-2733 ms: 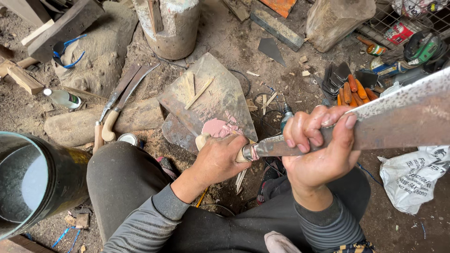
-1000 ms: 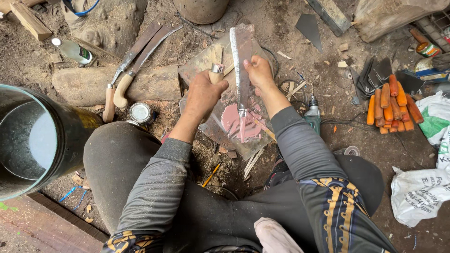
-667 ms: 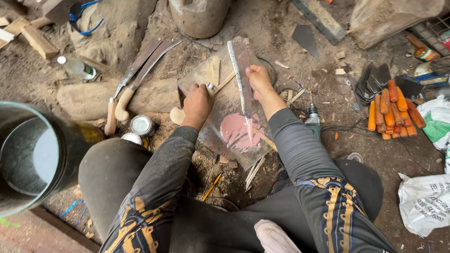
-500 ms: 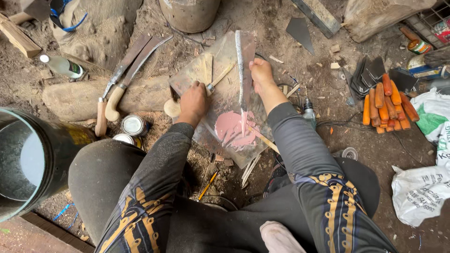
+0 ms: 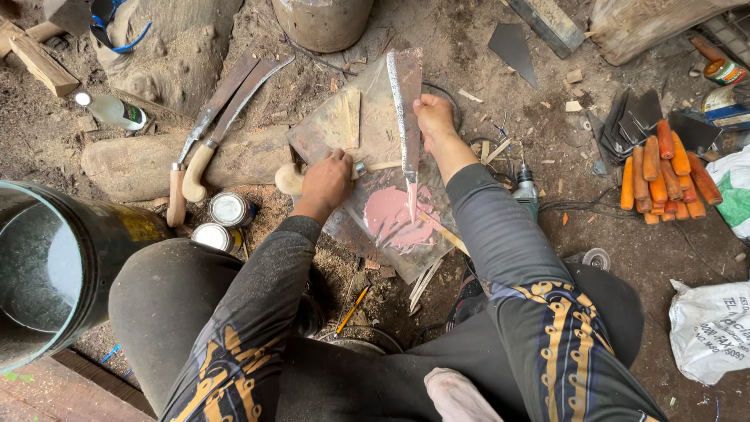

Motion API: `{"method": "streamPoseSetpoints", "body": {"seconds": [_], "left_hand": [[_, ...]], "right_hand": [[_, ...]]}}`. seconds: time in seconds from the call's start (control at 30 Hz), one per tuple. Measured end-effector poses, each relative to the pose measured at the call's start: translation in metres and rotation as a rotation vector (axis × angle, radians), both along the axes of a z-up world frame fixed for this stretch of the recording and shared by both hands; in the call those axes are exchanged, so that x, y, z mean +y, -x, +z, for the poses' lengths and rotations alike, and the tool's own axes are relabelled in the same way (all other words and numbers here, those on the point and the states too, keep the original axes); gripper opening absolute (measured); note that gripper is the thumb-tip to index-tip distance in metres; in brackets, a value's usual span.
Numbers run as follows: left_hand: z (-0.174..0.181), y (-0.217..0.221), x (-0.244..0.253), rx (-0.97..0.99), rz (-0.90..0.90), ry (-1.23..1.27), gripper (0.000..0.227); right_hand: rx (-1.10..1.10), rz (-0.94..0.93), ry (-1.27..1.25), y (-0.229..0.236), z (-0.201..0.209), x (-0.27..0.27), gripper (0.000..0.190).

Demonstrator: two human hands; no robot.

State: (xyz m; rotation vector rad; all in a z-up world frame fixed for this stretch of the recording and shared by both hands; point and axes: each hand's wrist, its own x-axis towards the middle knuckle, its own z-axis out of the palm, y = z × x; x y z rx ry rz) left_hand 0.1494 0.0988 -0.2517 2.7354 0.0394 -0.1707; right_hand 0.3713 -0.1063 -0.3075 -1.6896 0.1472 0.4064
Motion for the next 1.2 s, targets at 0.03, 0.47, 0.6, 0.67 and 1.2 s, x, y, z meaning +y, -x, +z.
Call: {"method": "streamPoseSetpoints", "body": {"seconds": [0.03, 0.47, 0.6, 0.67, 1.2], "left_hand": [[0.001, 0.004, 0.002, 0.059, 0.014, -0.005, 0.028], [0.007, 0.018, 0.009, -0.044, 0.125, 0.096, 0.032], [0.004, 0.02, 0.013, -0.046, 0.145, 0.141, 0.03], [0.004, 0.02, 0.013, -0.068, 0.152, 0.14, 0.032], [0.015, 0.02, 0.008, 0.031, 0.211, 0.179, 0.038]], "right_hand": [[-0.006, 0.005, 0.014, -0.002, -0.005, 0.001, 0.02], [-0.199, -0.07, 0.501, 0.028, 0.006, 0.052, 0.019], [-0.265, -0.039, 0.597, 0.046, 0.022, 0.056, 0.022], [-0.297, -0.012, 0.647, 0.046, 0.023, 0.057, 0.023], [-0.302, 0.104, 0.829, 0.037, 0.028, 0.063, 0.014]]}}
